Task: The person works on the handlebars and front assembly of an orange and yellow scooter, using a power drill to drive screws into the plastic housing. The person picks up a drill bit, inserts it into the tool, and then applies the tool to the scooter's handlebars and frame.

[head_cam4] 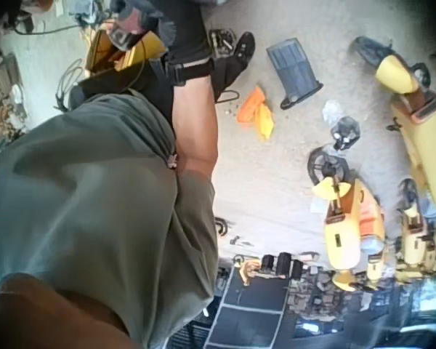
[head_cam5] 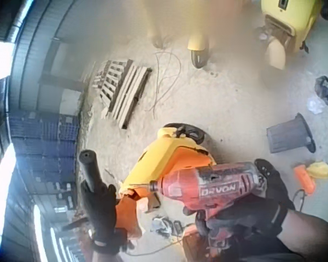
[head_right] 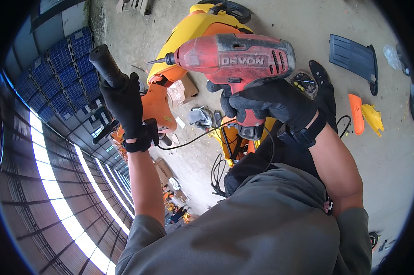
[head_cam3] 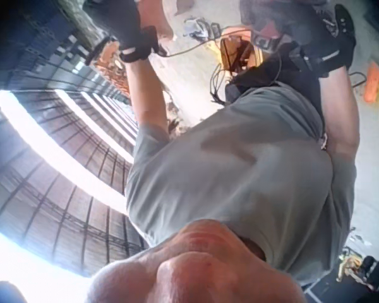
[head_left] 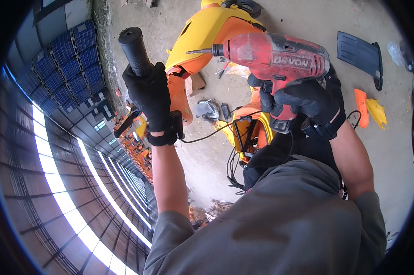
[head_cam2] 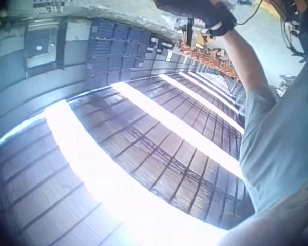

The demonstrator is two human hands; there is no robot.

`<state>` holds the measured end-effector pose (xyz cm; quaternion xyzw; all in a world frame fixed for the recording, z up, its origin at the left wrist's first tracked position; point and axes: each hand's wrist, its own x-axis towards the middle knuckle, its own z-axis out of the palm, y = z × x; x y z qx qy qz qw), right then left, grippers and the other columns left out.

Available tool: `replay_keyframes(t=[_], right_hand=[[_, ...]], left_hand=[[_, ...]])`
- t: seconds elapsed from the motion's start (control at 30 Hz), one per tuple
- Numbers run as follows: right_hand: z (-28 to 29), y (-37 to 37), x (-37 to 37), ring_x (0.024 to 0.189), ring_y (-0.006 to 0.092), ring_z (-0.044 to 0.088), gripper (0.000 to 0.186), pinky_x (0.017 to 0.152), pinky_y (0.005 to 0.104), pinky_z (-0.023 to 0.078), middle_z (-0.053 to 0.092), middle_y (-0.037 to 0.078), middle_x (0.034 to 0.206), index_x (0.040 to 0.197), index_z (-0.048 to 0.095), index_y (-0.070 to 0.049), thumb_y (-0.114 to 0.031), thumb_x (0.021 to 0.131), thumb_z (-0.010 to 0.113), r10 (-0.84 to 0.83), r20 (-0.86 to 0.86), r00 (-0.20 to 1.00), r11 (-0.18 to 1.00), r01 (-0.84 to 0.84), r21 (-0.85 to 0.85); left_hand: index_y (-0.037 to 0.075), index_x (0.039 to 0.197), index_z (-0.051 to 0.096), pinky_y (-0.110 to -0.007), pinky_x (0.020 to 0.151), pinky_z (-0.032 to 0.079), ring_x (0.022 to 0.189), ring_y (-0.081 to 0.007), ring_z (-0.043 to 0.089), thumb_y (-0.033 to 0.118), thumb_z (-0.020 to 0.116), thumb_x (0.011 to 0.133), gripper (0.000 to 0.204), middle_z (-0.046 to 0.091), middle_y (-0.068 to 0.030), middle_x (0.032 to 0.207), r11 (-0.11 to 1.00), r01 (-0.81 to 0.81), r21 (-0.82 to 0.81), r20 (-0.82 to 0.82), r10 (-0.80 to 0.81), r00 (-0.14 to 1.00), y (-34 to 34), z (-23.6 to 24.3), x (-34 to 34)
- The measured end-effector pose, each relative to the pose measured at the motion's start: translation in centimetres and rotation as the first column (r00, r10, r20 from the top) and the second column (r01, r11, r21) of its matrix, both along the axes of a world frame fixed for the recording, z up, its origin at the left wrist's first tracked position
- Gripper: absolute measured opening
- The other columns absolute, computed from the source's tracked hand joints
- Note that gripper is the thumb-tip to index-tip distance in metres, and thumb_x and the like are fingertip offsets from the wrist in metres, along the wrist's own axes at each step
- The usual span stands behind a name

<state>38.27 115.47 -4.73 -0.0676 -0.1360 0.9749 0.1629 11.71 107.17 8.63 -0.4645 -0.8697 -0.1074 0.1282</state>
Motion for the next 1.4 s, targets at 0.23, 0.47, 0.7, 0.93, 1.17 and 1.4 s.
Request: replay_keyframes(t=[0.23,0.47,0.7,0.93,1.17,1.4], right_hand=[[-4.0,-5.1,-8.5,0.086,0.0165,0.063,0.052,0.077,0.0306,0.051,0.064,0.01,0.109,0.125,0.053,-0.001,-0.013,0.078,0.073,0.012,-0.307,0.952,0.927,-0.126,-0.353],[-4.9,-7.1,-12.5,0.093,0.0183,0.062,0.064,0.08,0.0312,0.052,0.062,0.012,0.112,0.127,0.049,0.0,-0.02,0.074,0.077,0.025,-0.425,0.905,0.845,-0.246,-0.475],[-6.5,-10.2,-13.3,0.088,0.0148,0.058,0.061,0.075,0.0269,0.049,0.061,0.005,0.104,0.13,0.047,-0.002,-0.023,0.078,0.073,0.178,-0.491,0.853,0.835,-0.395,-0.383],[-7.3,-11.7,-14.0,0.103,0.0183,0.058,0.066,0.089,0.0301,0.048,0.056,0.009,0.122,0.135,0.042,-0.002,-0.022,0.08,0.073,0.192,-0.587,0.787,0.736,-0.511,-0.445],[-7.0,-12.9,-13.9,0.104,0.0202,0.057,0.065,0.089,0.0321,0.047,0.056,0.01,0.12,0.133,0.043,-0.003,-0.021,0.079,0.073,0.215,-0.624,0.751,0.694,-0.567,-0.444],[-6.1,-14.3,-13.5,0.101,0.0222,0.058,0.06,0.087,0.034,0.047,0.056,0.01,0.115,0.13,0.046,-0.005,-0.021,0.078,0.071,0.169,-0.626,0.762,0.732,-0.522,-0.438]], left_hand=[[0.001,0.093,0.053,-0.026,0.061,0.049,0.066,-0.0114,0.057,0.003,0.076,0.068,0.034,0.06,-0.0045,0.079,0.998,-0.001,-0.065,0.068,0.005,0.998,-0.1,0.7,-0.4],[-0.001,0.101,0.055,-0.026,0.07,0.046,0.073,-0.0118,0.056,-0.003,0.07,0.07,0.035,0.059,-0.0034,0.083,0.992,-0.062,-0.109,0.08,0.071,0.994,0.6,1.6,0.2],[-0.002,0.138,0.03,-0.04,0.101,0.038,0.114,-0.0264,0.052,-0.009,0.054,0.074,0.069,0.051,-0.017,0.125,1.0,0.03,-0.007,0.332,-0.026,0.943,-1.5,1.6,0.0],[-0.004,0.143,0.02,-0.049,0.114,0.021,0.132,-0.0338,0.038,-0.003,0.051,0.073,0.076,0.04,-0.0204,0.139,0.999,-0.048,-0.013,0.429,0.049,0.902,-0.9,1.9,1.4],[-0.005,0.14,0.024,-0.044,0.109,0.03,0.119,-0.027,0.049,-0.001,0.056,0.076,0.071,0.049,-0.0151,0.124,0.998,-0.053,-0.045,0.422,0.067,0.904,-2.1,2.9,-0.3],[-0.005,0.135,0.029,-0.04,0.1,0.038,0.106,-0.0238,0.054,0.008,0.058,0.081,0.062,0.051,-0.0131,0.115,0.989,-0.055,-0.14,0.242,0.088,0.966,-0.8,2.4,1.3]])
